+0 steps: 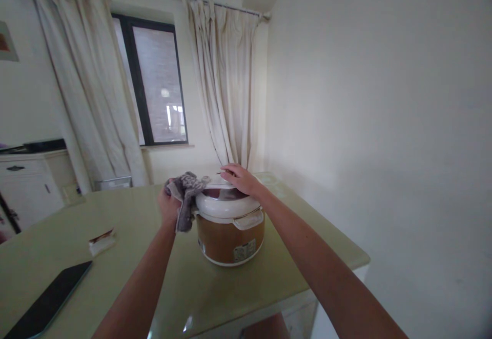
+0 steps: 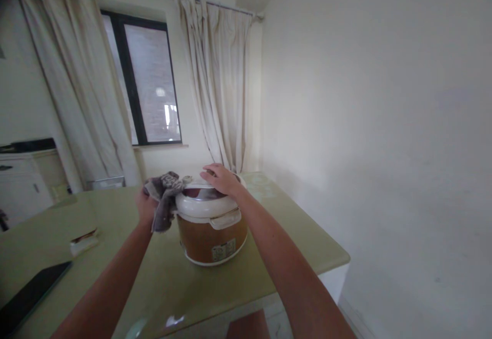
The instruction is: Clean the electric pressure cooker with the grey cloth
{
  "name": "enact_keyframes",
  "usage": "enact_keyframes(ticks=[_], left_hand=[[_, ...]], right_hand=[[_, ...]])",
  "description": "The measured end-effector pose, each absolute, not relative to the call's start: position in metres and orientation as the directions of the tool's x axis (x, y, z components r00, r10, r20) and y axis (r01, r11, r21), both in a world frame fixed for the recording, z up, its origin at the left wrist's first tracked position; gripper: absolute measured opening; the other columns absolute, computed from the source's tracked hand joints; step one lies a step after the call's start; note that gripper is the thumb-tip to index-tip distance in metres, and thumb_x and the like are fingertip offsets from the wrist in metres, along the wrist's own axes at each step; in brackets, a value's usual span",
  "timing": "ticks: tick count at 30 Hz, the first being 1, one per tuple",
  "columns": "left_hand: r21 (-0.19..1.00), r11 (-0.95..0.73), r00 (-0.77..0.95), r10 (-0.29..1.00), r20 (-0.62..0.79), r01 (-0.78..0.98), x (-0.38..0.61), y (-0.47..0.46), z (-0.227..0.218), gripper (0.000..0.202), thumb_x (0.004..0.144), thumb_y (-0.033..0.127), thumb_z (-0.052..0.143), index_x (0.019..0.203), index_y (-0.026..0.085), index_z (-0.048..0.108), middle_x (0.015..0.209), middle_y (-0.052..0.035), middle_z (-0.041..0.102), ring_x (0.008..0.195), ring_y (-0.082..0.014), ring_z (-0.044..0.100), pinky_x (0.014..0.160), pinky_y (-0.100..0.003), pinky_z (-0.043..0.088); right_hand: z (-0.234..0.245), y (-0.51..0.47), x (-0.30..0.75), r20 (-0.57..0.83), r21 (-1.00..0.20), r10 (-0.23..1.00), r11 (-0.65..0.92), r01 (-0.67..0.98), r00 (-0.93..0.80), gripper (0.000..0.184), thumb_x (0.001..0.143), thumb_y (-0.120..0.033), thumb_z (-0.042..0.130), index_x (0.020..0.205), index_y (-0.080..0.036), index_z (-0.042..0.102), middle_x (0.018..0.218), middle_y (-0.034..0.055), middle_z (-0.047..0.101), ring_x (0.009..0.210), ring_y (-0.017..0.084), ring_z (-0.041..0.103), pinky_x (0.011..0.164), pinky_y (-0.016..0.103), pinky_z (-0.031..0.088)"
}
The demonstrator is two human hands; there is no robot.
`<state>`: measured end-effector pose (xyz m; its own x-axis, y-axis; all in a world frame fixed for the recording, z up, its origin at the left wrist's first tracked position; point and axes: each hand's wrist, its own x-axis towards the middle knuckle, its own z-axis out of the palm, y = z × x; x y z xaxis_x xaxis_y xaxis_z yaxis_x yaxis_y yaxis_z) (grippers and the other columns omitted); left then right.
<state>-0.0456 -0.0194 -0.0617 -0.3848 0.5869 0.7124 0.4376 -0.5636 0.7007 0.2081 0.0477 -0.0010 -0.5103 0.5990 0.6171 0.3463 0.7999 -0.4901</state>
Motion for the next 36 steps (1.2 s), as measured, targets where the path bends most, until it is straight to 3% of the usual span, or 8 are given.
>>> enact_keyframes(ticks=[3, 7, 9, 12, 16, 24, 32, 36], left_hand=[[0.678, -0.569, -0.492, 0.47, 0.733, 0.466, -0.039, -0.032, -0.039, 0.044, 0.104, 0.054, 0.05, 0.095, 0.015, 0.068, 0.083, 0.0003, 0.069, 0.082, -0.0182, 0.062, 0.077, -0.029, 0.052], [0.471, -0.7, -0.009, 0.553, 0.833, 0.537, -0.008, -0.047, -0.012, 0.052, 0.1, 0.062, 0.054, 0.124, 0.02, 0.071, 0.127, -0.0105, 0.074, 0.118, -0.0282, 0.068, 0.108, -0.043, 0.051], [0.336, -0.694, 0.261, 0.604, 0.753, 0.636, 0.007, -0.048, -0.011, 0.067, 0.092, 0.066, 0.066, 0.144, 0.024, 0.063, 0.155, -0.0133, 0.059, 0.142, -0.0346, 0.055, 0.125, -0.053, 0.036], [0.295, -0.591, 0.22, 0.645, 0.732, 0.75, 0.014, -0.039, -0.021, 0.089, 0.092, 0.069, 0.064, 0.165, 0.023, 0.04, 0.174, -0.0177, 0.033, 0.16, -0.0383, 0.033, 0.13, -0.061, 0.024], [0.325, -0.527, 0.123, 0.647, 0.752, 0.785, 0.008, -0.032, -0.033, 0.086, 0.097, 0.068, 0.055, 0.164, 0.017, 0.038, 0.162, -0.0207, 0.05, 0.156, -0.0395, 0.037, 0.127, -0.062, 0.031], [-0.105, -0.617, 0.472, 0.471, 0.745, 0.78, 0.045, -0.098, -0.063, 0.093, 0.09, 0.068, 0.066, 0.166, 0.021, 0.039, 0.165, -0.0138, 0.05, 0.153, -0.0383, 0.041, 0.131, -0.056, 0.023], [-0.08, -0.517, 0.429, 0.602, 0.673, 0.852, 0.082, -0.086, -0.022, 0.067, 0.093, 0.067, 0.063, 0.138, 0.019, 0.065, 0.133, -0.0155, 0.072, 0.121, -0.0371, 0.066, 0.108, -0.053, 0.048], [-0.148, -0.521, 0.496, 0.633, 0.595, 0.841, 0.096, -0.076, -0.009, 0.051, 0.094, 0.058, 0.066, 0.127, 0.019, 0.068, 0.125, -0.015, 0.076, 0.114, -0.0354, 0.07, 0.101, -0.05, 0.052]], right_hand=[[-0.001, 0.049, 0.208, 0.622, -0.473, 0.59, 0.807, 0.353, -0.514, 0.043, 0.105, -0.054, 0.058, 0.128, -0.021, 0.073, 0.132, 0.0128, 0.07, 0.126, 0.025, 0.064, 0.116, 0.041, 0.044], [-0.002, 0.053, 0.208, 0.611, -0.498, 0.595, 0.802, 0.33, -0.523, 0.049, 0.111, -0.057, 0.041, 0.125, -0.023, 0.074, 0.132, 0.01, 0.072, 0.13, 0.024, 0.062, 0.119, 0.042, 0.042], [-0.004, 0.056, 0.209, 0.599, -0.55, 0.639, 0.766, 0.332, -0.483, 0.054, 0.114, -0.054, 0.03, 0.129, -0.024, 0.072, 0.136, 0.0088, 0.072, 0.134, 0.024, 0.06, 0.122, 0.044, 0.04], [-0.007, 0.062, 0.212, 0.605, -0.588, 0.669, 0.741, 0.324, -0.432, 0.056, 0.114, -0.047, 0.022, 0.138, -0.025, 0.068, 0.143, 0.0077, 0.069, 0.138, 0.023, 0.058, 0.124, 0.045, 0.037], [-0.008, 0.068, 0.215, 0.604, -0.586, 0.671, 0.739, 0.332, -0.43, 0.053, 0.113, -0.045, 0.025, 0.139, -0.026, 0.068, 0.147, 0.0061, 0.066, 0.141, 0.023, 0.057, 0.125, 0.043, 0.036], [-0.005, 0.07, 0.209, 0.568, -0.666, 0.725, 0.683, 0.301, -0.388, 0.056, 0.111, -0.054, 0.03, 0.128, -0.027, 0.076, 0.128, 0.0053, 0.076, 0.125, 0.024, 0.066, 0.115, 0.043, 0.045], [0.008, 0.067, 0.219, 0.359, -0.9, 0.809, 0.432, 0.056, -0.466, 0.069, 0.107, -0.067, 0.031, 0.123, -0.019, 0.078, 0.12, 0.0112, 0.078, 0.11, 0.026, 0.072, 0.103, 0.041, 0.056], [0.021, 0.073, 0.229, 0.231, -0.941, 0.823, 0.325, 0.096, -0.519, 0.063, 0.104, -0.066, 0.042, 0.12, -0.018, 0.08, 0.114, 0.0133, 0.08, 0.102, 0.029, 0.075, 0.099, 0.046, 0.059]])
